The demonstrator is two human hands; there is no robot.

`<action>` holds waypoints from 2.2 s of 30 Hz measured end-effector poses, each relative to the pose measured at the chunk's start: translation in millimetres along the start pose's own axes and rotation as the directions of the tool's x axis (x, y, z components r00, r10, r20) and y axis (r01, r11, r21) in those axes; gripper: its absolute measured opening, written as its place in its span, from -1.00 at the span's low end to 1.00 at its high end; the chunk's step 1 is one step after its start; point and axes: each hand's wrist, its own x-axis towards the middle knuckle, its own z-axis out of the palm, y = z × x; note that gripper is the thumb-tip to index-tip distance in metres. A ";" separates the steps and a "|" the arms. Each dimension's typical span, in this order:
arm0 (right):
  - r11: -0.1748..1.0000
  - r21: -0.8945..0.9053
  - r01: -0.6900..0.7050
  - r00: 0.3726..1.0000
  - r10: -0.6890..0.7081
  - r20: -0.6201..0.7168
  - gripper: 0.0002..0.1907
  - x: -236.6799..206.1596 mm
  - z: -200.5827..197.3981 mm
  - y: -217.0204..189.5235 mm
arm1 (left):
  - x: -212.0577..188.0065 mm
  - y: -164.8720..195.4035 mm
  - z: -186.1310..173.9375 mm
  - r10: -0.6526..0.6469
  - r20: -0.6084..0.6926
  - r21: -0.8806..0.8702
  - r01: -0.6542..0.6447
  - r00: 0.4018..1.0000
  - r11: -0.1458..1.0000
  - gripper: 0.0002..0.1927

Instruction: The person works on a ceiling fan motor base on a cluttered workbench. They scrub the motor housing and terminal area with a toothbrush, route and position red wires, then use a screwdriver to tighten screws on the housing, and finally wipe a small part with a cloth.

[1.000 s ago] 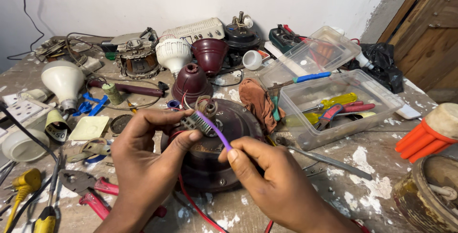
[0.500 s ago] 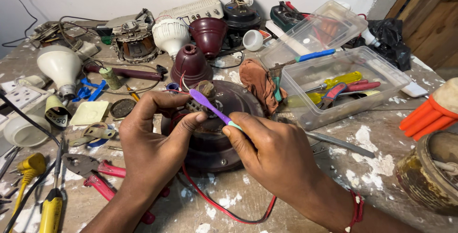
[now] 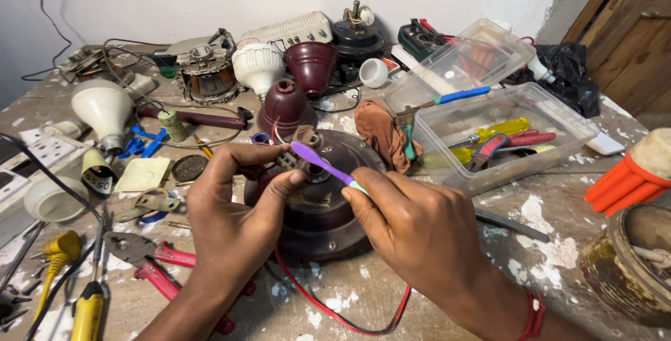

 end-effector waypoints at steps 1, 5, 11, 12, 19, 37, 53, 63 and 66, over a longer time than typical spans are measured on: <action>1.000 -0.029 0.007 1.000 -0.007 -0.002 -0.81 -0.3 0.5 -0.9 | 0.7 0.4 -1.2 0.026 0.002 -0.001 -0.026 1.000 1.000 -0.73; 0.992 0.127 -0.005 1.000 0.001 0.028 -0.79 -4.0 5.9 0.5 | 1.8 2.7 -4.7 0.075 -0.008 0.019 -0.075 0.997 0.997 -0.73; 0.673 0.665 -0.324 0.933 0.111 0.343 -0.75 -6.9 16.1 19.4 | 4.2 4.5 -6.2 0.020 -0.022 -0.038 -0.021 1.000 0.999 -0.74; 0.557 0.672 -0.489 0.859 0.170 0.484 -0.73 -6.0 15.2 23.3 | 4.7 4.4 -6.3 0.058 -0.022 -0.031 -0.059 0.998 0.998 -0.73; 0.973 0.213 -0.088 0.996 0.080 0.047 -0.81 -0.8 7.5 14.5 | 6.1 2.6 -8.3 0.064 -0.016 -0.042 -0.064 0.998 0.997 -0.73; 0.972 -0.135 0.190 0.973 -0.205 -0.108 -0.76 3.1 7.8 -1.9 | 6.0 9.0 -10.9 0.175 -0.012 -0.041 -0.175 0.985 0.984 -0.71; 0.516 0.709 -0.481 0.865 0.149 0.479 -0.66 -10.1 11.9 10.3 | 3.3 2.1 -9.2 0.124 -0.011 -0.089 -0.124 0.992 0.988 -0.71; 0.922 0.385 -0.048 0.996 0.018 0.082 -0.80 -6.7 17.5 -0.2 | 2.3 0.0 -9.6 0.051 -0.004 -0.150 -0.051 0.999 0.987 -0.71; 0.901 0.422 -0.095 0.991 0.046 0.125 -0.80 -4.7 15.7 -2.3 | 2.3 0.0 -12.1 0.051 -0.016 -0.167 -0.053 0.999 0.985 -0.71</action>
